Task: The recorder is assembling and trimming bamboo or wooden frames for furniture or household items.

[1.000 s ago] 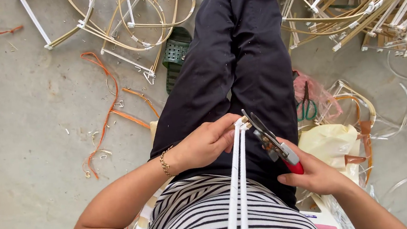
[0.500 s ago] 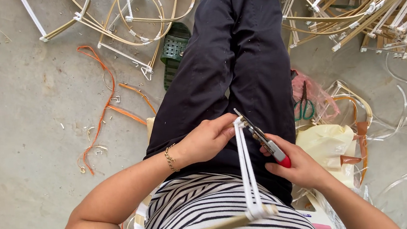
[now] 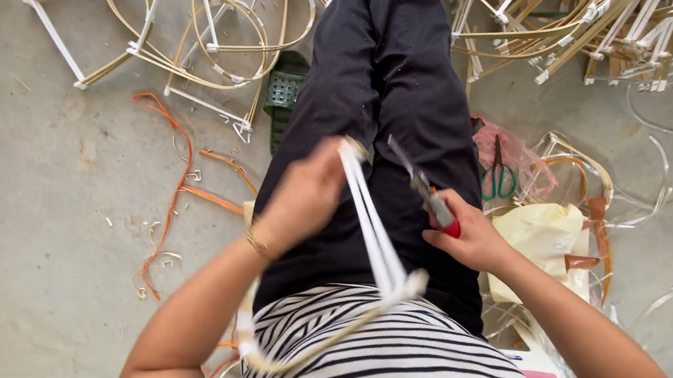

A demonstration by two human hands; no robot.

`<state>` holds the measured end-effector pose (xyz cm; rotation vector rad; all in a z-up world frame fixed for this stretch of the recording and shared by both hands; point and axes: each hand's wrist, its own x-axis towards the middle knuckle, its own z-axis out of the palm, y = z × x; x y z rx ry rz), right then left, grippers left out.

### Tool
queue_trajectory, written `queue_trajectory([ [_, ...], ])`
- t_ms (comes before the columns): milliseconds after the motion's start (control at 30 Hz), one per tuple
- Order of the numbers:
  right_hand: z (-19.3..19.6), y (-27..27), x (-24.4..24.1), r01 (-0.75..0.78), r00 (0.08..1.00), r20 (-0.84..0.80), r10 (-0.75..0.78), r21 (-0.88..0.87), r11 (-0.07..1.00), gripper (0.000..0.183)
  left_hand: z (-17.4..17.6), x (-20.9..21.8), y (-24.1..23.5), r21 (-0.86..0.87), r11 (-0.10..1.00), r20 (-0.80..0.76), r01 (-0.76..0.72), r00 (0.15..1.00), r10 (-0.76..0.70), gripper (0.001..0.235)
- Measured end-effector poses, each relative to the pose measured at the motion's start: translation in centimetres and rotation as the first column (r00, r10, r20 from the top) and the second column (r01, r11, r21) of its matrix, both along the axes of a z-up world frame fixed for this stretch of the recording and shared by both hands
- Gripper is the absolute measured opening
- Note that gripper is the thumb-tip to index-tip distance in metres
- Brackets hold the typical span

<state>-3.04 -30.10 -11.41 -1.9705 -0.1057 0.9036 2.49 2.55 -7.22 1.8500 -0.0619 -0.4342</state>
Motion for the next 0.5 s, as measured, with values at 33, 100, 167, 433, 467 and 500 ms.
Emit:
queue_trajectory([
  [33,-0.3,-0.3,0.0,0.106,0.992,-0.095,-0.086,0.22,0.97,0.05,-0.1,1.0,0.7,0.122,0.983,0.124,-0.139,0.985,0.124,0.024],
  [100,1.0,1.1,0.9,0.246,0.957,-0.218,-0.19,0.266,0.932,0.052,1.0,2.7,2.1,0.269,0.947,0.183,-0.176,0.975,0.129,0.026],
  [167,1.8,2.4,2.2,0.386,0.895,-0.348,-0.278,0.297,0.873,0.055,4.0,3.4,3.0,0.411,0.886,0.239,-0.217,0.963,0.125,0.028],
  [433,3.0,5.5,4.5,0.372,0.925,-0.233,-0.299,0.409,0.833,0.051,10.9,3.8,4.1,-0.245,0.923,-0.082,0.297,0.942,-0.325,0.048],
  [467,2.2,5.2,4.5,0.371,0.927,-0.222,-0.302,0.415,0.831,0.051,9.9,3.9,4.1,-0.24,0.922,-0.071,0.304,0.942,-0.329,0.048],
  [500,1.4,5.0,4.5,0.307,0.952,-0.139,-0.275,0.455,0.836,0.049,8.9,4.2,4.0,-0.457,0.838,-0.116,0.298,0.914,-0.389,0.052],
])
